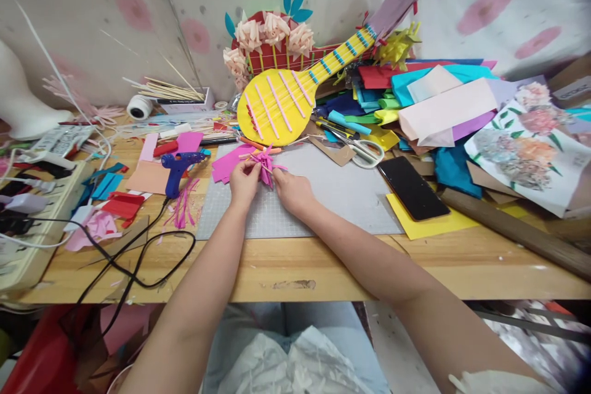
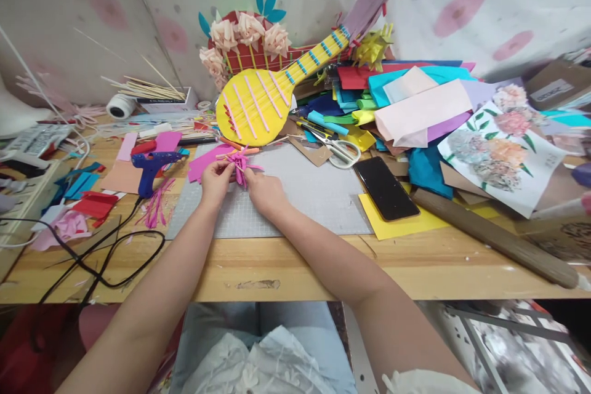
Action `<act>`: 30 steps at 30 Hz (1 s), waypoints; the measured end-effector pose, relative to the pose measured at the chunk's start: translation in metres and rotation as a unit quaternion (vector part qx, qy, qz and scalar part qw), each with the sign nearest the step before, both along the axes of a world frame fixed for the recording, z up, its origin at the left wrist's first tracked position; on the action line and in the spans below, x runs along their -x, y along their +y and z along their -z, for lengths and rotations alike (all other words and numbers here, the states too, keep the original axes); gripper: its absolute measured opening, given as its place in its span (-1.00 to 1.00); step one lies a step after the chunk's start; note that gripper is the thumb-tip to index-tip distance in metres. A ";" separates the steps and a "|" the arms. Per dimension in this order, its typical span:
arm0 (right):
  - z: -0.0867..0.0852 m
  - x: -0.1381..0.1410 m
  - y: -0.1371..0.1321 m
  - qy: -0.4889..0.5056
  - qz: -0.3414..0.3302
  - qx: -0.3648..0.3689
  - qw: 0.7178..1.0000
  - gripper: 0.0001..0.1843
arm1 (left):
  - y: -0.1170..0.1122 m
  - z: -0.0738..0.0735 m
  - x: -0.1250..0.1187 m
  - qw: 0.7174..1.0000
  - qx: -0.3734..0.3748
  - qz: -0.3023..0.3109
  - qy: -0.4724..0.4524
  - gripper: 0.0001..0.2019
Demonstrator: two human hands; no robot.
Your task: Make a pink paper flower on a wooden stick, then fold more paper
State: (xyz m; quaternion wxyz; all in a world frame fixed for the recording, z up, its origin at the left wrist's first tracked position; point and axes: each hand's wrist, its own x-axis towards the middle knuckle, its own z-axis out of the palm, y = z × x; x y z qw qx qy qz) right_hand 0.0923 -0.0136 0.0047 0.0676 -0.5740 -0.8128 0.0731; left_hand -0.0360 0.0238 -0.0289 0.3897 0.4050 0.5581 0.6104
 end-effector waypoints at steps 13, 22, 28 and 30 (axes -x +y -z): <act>0.001 0.004 -0.002 0.005 -0.033 -0.043 0.998 -0.67 | -0.005 -0.030 0.006 0.989 0.094 0.008 -0.109 -0.87; -0.005 0.002 -0.003 -0.006 -0.022 -0.017 1.000 -0.63 | -0.004 -0.027 0.006 0.992 0.091 0.031 -0.081 -0.86; -0.003 0.003 -0.003 -0.009 -0.042 -0.018 0.999 -0.66 | -0.002 -0.027 0.007 0.987 0.113 -0.009 -0.111 -0.84; -0.003 0.001 -0.001 -0.005 -0.030 -0.017 0.999 -0.65 | -0.002 -0.024 0.006 0.989 0.101 0.001 -0.105 -0.85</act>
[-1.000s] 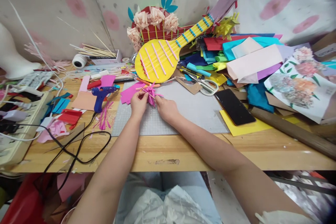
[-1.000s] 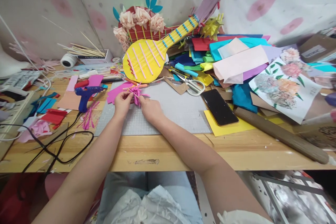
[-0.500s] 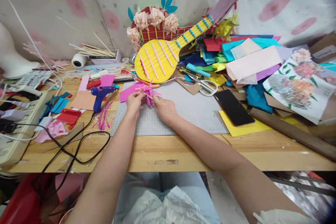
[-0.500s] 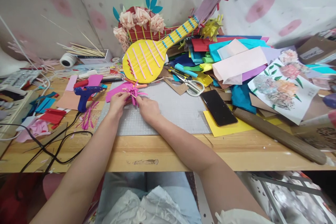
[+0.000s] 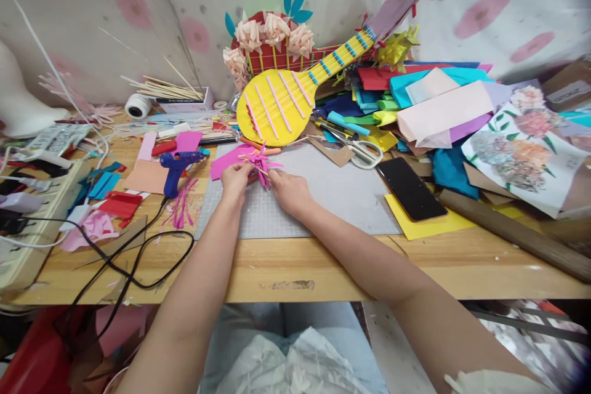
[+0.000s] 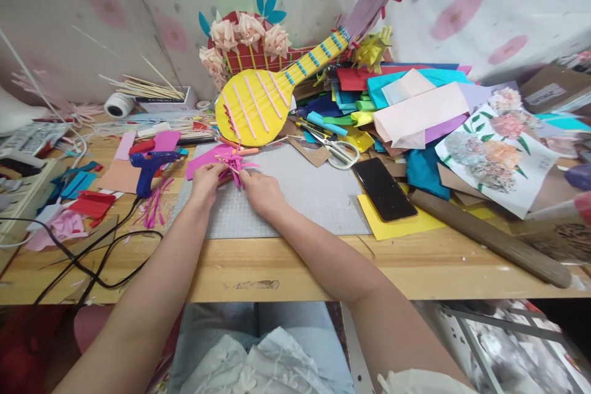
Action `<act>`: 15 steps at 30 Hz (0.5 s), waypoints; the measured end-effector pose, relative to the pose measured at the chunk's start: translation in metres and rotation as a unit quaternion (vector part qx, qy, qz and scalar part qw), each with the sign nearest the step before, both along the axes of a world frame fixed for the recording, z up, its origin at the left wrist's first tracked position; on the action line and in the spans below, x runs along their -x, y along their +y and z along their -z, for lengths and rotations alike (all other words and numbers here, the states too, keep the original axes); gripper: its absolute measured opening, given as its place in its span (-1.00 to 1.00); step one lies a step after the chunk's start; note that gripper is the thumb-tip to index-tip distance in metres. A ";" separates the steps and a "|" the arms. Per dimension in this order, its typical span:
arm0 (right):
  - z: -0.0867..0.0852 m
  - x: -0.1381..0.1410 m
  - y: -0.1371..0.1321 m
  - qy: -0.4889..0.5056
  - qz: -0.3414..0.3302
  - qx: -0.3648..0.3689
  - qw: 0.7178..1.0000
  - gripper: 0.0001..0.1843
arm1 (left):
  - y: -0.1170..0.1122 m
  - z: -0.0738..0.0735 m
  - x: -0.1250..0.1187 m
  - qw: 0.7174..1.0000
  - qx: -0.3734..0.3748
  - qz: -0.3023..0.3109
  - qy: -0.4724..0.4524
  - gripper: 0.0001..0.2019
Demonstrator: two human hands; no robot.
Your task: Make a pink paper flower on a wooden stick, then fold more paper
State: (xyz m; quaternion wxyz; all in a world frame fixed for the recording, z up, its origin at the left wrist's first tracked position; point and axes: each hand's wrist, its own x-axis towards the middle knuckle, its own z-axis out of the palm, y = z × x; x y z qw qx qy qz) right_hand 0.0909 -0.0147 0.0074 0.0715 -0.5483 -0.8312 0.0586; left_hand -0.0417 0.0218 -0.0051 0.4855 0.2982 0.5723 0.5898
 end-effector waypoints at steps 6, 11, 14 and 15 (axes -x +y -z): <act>-0.001 -0.008 0.004 -0.008 0.050 0.022 0.998 -0.59 | -0.001 0.013 -0.002 0.977 -0.096 0.028 0.188 -0.82; 0.001 -0.010 0.005 -0.008 0.047 0.015 0.999 -0.61 | -0.005 0.012 0.002 0.927 -0.092 0.034 0.363 -0.86; 0.002 -0.010 0.006 -0.014 0.053 0.016 0.998 -0.59 | -0.006 0.010 0.002 0.916 -0.095 0.030 0.388 -0.87; 0.002 -0.009 0.006 -0.017 0.053 0.019 0.998 -0.58 | -0.006 0.010 0.002 0.916 -0.099 0.031 0.387 -0.88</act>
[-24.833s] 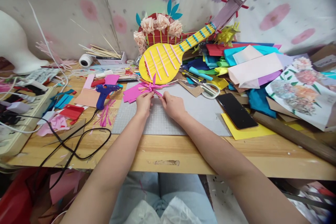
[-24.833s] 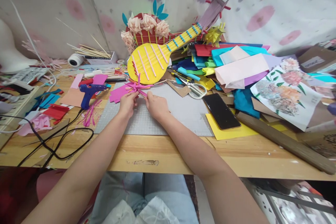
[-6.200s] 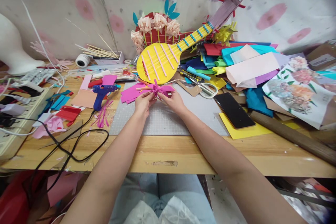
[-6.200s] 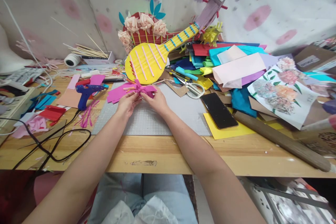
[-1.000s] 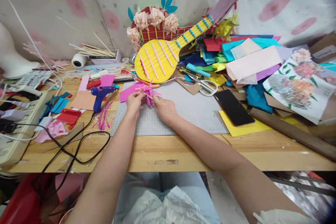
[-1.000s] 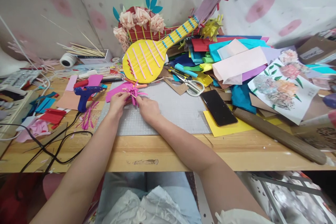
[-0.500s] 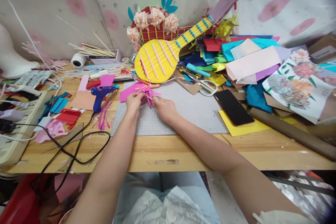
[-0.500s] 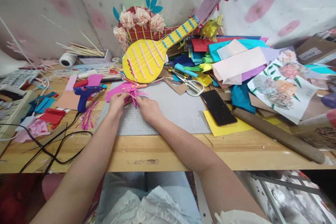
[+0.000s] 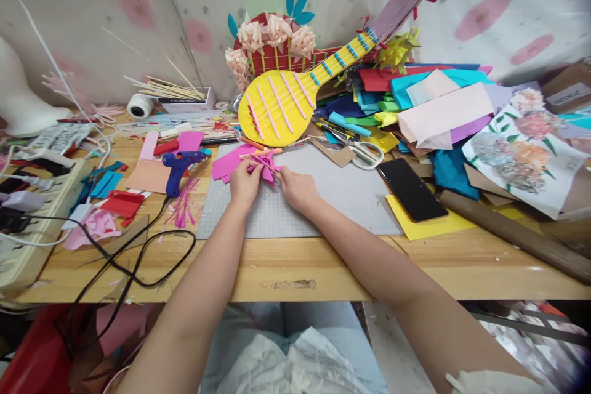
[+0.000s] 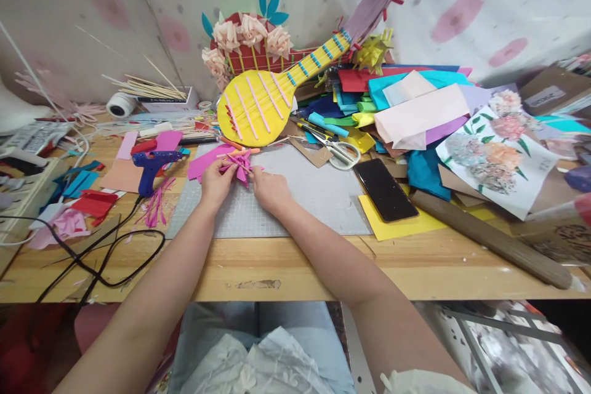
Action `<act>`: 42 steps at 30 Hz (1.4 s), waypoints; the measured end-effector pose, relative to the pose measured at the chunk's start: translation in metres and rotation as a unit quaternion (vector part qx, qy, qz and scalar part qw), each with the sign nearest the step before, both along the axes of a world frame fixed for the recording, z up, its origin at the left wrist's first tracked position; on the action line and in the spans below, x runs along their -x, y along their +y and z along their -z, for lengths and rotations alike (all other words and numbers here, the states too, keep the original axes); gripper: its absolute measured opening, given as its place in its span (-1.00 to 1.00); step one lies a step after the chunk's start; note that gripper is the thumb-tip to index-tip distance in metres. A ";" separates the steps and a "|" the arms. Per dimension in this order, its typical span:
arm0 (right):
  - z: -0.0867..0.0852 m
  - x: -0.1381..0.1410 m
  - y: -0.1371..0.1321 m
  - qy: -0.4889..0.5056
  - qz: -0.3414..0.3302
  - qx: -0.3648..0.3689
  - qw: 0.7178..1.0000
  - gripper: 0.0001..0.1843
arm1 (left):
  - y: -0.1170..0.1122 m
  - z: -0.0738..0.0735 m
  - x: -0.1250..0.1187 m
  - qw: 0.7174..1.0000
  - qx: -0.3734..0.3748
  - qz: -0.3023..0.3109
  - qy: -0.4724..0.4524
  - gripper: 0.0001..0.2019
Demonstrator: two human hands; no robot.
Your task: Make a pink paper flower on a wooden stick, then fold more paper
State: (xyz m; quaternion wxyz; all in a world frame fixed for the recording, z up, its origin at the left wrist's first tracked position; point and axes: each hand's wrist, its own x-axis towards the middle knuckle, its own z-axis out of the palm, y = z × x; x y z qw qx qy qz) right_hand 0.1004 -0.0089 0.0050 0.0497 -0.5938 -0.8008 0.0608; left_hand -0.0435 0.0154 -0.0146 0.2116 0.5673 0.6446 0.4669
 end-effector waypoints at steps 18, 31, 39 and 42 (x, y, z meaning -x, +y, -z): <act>0.004 -0.002 0.001 0.005 -0.030 0.009 1.000 -0.60 | 0.001 0.008 0.000 0.995 0.009 0.013 -0.099 -0.89; 0.003 -0.002 0.000 0.006 -0.035 0.000 0.999 -0.61 | 0.001 0.008 0.001 0.997 0.002 0.013 -0.080 -0.91; 0.005 -0.004 -0.002 0.025 -0.058 -0.015 0.998 -0.58 | 0.002 0.013 0.000 0.994 -0.001 0.011 -0.108 -0.91; 0.003 -0.003 -0.002 0.017 -0.047 -0.008 0.999 -0.57 | 0.003 0.013 -0.001 0.996 0.004 0.003 -0.094 -0.91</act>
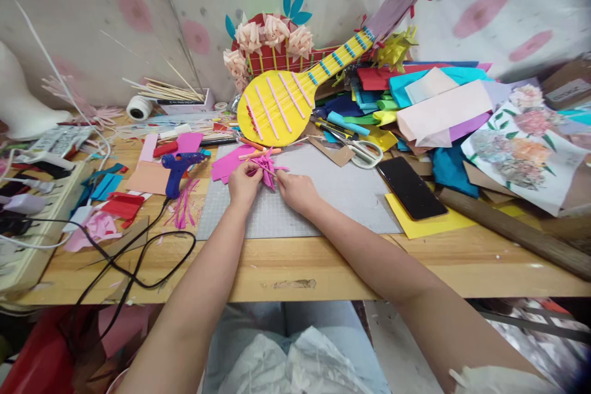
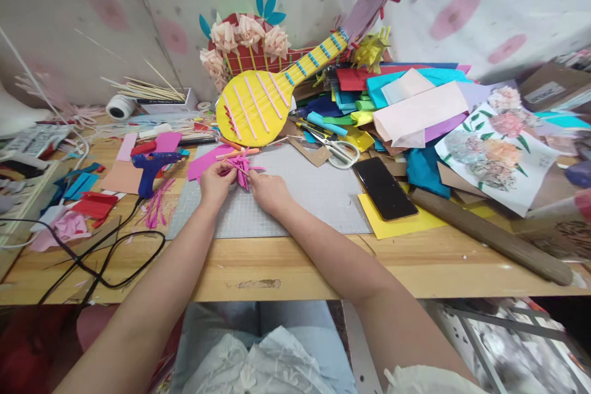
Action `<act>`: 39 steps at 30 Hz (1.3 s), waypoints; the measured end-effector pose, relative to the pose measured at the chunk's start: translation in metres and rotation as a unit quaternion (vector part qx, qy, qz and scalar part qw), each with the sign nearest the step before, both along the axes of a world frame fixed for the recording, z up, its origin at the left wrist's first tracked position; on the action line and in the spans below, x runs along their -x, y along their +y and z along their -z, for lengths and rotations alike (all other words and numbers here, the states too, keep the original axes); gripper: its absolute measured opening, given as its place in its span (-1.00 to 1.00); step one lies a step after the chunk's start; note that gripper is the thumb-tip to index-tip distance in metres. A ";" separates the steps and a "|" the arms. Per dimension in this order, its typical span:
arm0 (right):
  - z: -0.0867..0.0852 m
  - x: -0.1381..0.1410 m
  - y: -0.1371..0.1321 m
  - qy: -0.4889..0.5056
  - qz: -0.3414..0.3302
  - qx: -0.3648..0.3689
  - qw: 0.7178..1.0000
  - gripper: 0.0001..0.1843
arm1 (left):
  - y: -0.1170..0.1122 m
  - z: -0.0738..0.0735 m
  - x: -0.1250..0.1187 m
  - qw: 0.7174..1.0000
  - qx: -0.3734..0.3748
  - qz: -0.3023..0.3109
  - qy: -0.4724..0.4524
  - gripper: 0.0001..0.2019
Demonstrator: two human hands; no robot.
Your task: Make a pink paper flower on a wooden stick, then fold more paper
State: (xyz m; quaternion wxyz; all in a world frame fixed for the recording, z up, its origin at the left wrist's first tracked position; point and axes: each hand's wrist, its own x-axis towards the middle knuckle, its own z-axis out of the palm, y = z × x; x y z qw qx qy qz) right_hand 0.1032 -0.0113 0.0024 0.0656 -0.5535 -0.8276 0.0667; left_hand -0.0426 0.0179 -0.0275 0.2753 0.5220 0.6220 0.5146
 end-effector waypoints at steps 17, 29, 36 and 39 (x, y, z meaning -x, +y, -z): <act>-0.010 -0.005 0.000 0.009 0.029 -0.032 0.999 -0.70 | 0.012 0.007 0.012 0.994 -0.038 -0.098 -0.032 -0.88; -0.001 -0.010 0.006 0.235 0.096 -0.040 0.966 -0.67 | 0.012 0.008 0.002 0.991 -0.051 -0.020 -0.120 -0.88; 0.000 -0.003 0.001 0.243 0.055 -0.030 0.968 -0.67 | -0.001 0.004 -0.013 0.999 -0.025 0.008 0.035 -0.88; 0.002 -0.003 0.003 0.234 0.065 -0.023 0.970 -0.72 | -0.002 0.002 -0.014 0.999 -0.022 0.008 0.043 -0.88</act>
